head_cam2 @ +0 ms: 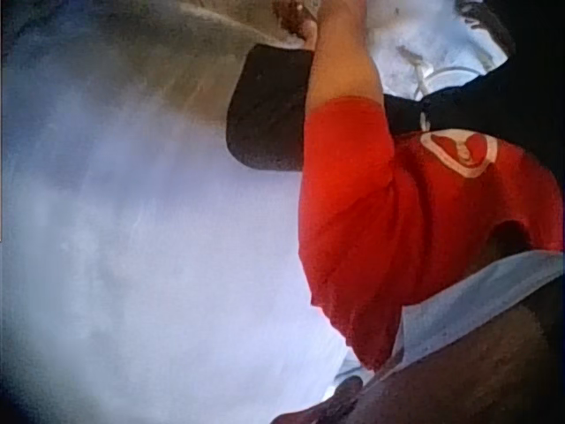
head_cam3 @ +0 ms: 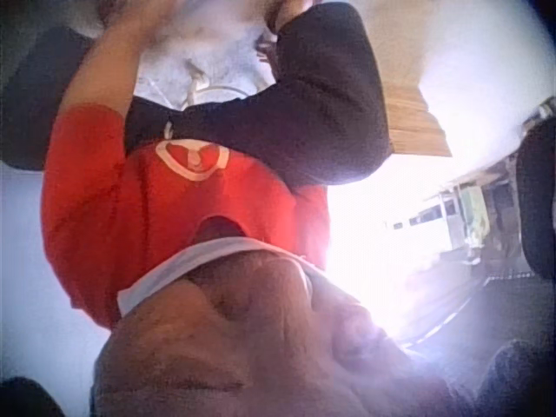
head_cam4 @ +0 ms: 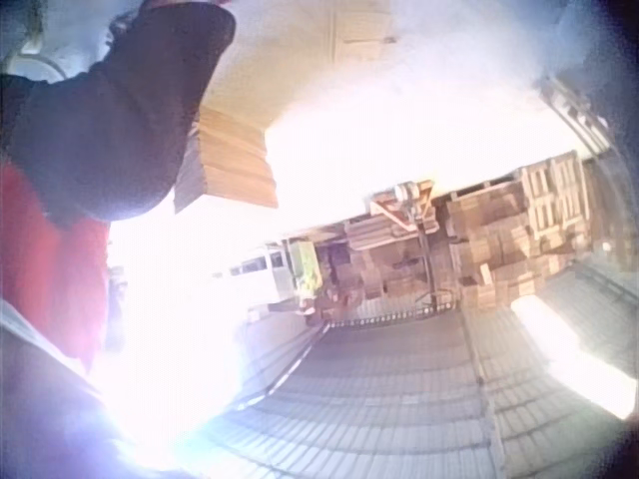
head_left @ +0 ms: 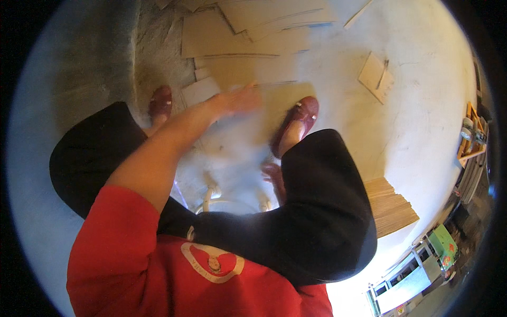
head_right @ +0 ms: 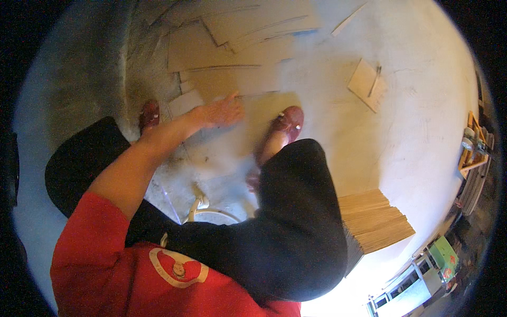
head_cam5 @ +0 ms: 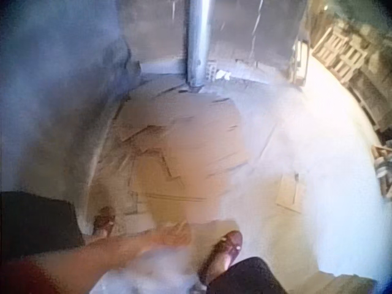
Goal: The person sits on the floor and repeatedly picks up flat cardboard pieces, aligns them, and stacks them into neat piles. The person occasionally adjusts the stacks and continues gathering more pieces from the surrounding floor.
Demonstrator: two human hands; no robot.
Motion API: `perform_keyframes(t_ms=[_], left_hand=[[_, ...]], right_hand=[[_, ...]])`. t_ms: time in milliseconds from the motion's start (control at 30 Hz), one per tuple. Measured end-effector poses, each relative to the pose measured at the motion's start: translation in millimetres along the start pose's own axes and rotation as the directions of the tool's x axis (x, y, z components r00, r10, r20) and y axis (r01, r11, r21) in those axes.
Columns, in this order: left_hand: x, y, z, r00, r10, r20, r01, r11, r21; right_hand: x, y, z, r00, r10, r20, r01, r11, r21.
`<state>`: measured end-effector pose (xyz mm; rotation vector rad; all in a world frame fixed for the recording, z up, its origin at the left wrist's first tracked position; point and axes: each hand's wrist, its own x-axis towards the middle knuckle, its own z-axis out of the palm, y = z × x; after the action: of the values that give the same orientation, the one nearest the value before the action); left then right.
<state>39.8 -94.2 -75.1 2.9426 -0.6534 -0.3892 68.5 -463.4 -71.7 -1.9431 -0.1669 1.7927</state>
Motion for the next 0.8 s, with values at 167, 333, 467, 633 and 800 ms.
perform_keyframes(t_ms=[167,333,467,633,800], left_hand=[[-13.8,-1.5,-15.0,0.988,-0.046,0.149,0.044,0.999,0.018],[-39.4,9.1,0.2,0.861,-0.437,-0.261,0.423,0.899,-0.113],[-72.7,35.8,5.7,0.056,-0.997,-0.059,0.668,0.081,-0.740],[-122.8,88.2,115.4,-0.289,-0.639,0.713,0.231,-0.769,-0.596],[-103.3,108.6,73.7,-0.326,-0.523,0.787,0.062,-0.843,-0.535]], right_hand=[[-12.3,3.0,11.9,0.999,0.030,0.021,-0.028,0.996,-0.084],[-39.4,47.5,33.4,0.981,0.133,0.142,-0.130,0.991,-0.026],[-57.6,38.0,53.7,0.991,0.065,0.120,-0.045,0.987,-0.156],[-57.4,73.9,19.3,0.998,0.063,-0.030,-0.067,0.983,-0.173],[-76.6,72.4,30.0,0.971,-0.171,-0.166,0.036,0.793,-0.608]])
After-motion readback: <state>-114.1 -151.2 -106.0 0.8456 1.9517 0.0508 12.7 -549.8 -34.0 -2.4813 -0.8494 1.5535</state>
